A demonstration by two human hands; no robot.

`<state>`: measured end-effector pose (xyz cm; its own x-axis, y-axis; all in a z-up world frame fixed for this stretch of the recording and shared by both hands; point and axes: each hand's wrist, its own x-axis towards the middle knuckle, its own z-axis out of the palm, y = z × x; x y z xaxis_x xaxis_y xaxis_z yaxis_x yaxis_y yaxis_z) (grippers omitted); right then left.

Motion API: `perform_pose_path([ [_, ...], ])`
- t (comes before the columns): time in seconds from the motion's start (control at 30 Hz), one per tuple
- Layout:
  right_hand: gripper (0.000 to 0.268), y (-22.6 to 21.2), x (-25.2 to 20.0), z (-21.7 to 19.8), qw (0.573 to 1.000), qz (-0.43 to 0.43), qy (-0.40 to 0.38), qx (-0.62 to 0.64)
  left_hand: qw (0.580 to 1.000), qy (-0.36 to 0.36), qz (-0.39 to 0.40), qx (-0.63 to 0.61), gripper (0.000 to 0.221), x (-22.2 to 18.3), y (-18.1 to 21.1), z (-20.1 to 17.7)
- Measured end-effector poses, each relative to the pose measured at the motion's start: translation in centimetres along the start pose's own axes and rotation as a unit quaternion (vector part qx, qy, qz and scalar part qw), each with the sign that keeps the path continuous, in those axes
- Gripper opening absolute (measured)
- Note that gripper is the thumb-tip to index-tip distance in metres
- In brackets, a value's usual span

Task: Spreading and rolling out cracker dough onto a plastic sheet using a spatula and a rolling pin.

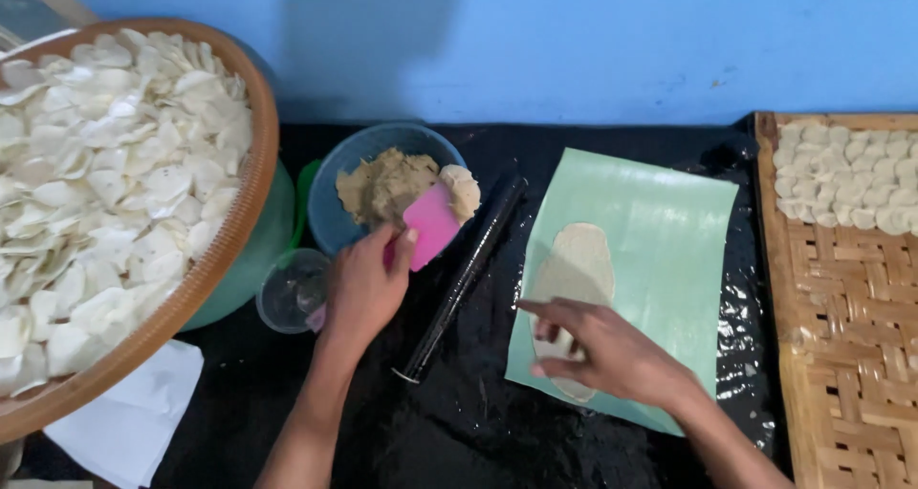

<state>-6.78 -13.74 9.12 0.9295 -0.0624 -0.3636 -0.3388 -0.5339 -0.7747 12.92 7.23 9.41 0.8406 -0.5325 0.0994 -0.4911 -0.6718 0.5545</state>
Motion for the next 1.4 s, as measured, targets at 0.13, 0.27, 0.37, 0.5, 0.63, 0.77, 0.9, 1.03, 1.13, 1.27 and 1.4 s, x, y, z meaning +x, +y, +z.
perform_pose_path([
  [0.13,0.078,7.6,-8.4,-0.4,0.992,0.004,-0.023,-0.126,0.990,-0.071,-0.051,-0.106,0.022,-6.0,2.9,1.2],
  [0.27,0.066,12.0,-13.3,0.0,0.972,0.070,0.042,-0.222,0.951,-0.185,-0.098,-0.229,0.017,-11.7,4.8,5.0],
  [0.37,0.045,11.6,-13.5,0.2,0.982,0.109,0.081,-0.130,0.962,-0.137,0.010,-0.238,0.019,-14.7,6.6,8.3],
  [0.5,0.030,12.1,-12.6,1.5,0.965,-0.038,0.222,-0.133,0.965,-0.159,0.012,-0.210,0.043,-16.7,9.5,9.9],
  [0.63,0.033,13.0,-11.7,2.6,0.944,-0.062,0.257,-0.199,0.975,-0.200,0.007,-0.096,0.075,-18.1,9.6,12.0],
  [0.77,0.033,13.7,-11.8,3.2,0.939,-0.062,0.259,-0.216,0.960,-0.271,0.041,0.059,0.095,-18.4,9.7,14.1],
  [0.9,0.034,13.8,-11.8,3.3,0.938,-0.063,0.259,-0.220,0.958,-0.272,0.068,0.065,0.092,-18.5,9.7,15.3],
  [1.03,0.034,13.9,-11.8,3.6,0.936,-0.058,0.263,-0.228,0.924,-0.357,0.063,0.121,0.093,-18.3,9.9,15.1],
  [1.13,0.035,14.4,-11.9,4.0,0.933,-0.057,0.265,-0.236,0.918,-0.364,0.081,0.134,0.092,-18.1,10.0,14.3],
  [1.27,0.035,14.1,-11.9,3.9,0.935,-0.045,0.264,-0.233,0.878,-0.448,0.080,0.150,0.091,-16.6,10.4,12.4],
  [1.4,0.034,14.4,-11.9,4.1,0.936,-0.043,0.271,-0.221,0.862,-0.492,0.078,0.094,0.093,-15.7,11.0,9.2],
])
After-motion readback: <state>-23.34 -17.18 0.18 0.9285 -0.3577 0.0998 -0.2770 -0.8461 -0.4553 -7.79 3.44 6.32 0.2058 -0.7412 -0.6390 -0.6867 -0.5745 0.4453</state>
